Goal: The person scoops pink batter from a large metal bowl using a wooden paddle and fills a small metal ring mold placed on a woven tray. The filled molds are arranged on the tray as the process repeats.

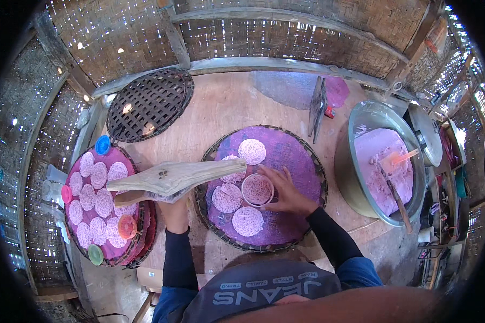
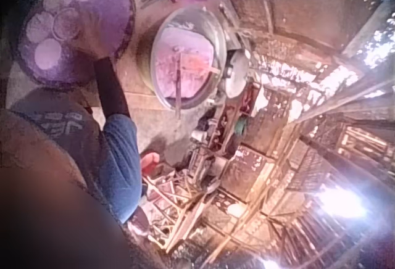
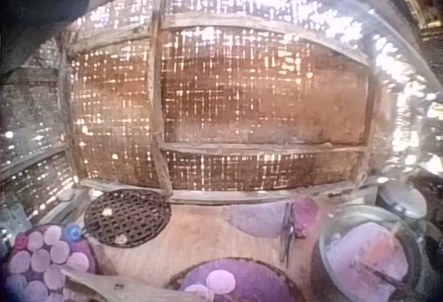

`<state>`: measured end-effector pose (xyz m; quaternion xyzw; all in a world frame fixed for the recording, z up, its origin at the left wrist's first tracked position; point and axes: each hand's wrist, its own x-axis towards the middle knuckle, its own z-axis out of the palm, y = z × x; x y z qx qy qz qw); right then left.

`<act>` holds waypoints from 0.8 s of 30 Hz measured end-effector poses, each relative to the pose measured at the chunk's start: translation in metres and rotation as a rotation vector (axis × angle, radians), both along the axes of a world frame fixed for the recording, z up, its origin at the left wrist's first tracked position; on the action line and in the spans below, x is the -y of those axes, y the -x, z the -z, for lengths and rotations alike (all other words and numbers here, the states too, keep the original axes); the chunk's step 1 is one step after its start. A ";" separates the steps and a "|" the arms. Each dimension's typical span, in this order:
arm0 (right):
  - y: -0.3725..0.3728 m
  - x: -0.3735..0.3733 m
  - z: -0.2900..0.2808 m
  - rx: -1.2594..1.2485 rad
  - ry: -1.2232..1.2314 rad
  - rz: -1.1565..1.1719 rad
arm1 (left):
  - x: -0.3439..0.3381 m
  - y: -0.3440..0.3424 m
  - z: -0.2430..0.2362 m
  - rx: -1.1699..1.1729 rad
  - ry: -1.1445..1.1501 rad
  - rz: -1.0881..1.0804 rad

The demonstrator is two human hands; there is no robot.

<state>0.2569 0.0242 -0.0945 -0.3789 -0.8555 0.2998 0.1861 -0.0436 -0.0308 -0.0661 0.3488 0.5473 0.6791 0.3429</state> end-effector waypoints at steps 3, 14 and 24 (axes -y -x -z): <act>-0.002 -0.001 -0.003 -0.019 0.031 -0.034 | -0.001 -0.002 -0.006 0.017 0.025 0.018; -0.034 0.028 -0.038 -0.138 0.003 0.097 | 0.006 0.001 -0.008 -0.098 -0.050 -0.083; -0.040 0.110 -0.019 0.297 -0.111 0.167 | 0.021 -0.018 -0.023 -0.098 -0.103 -0.057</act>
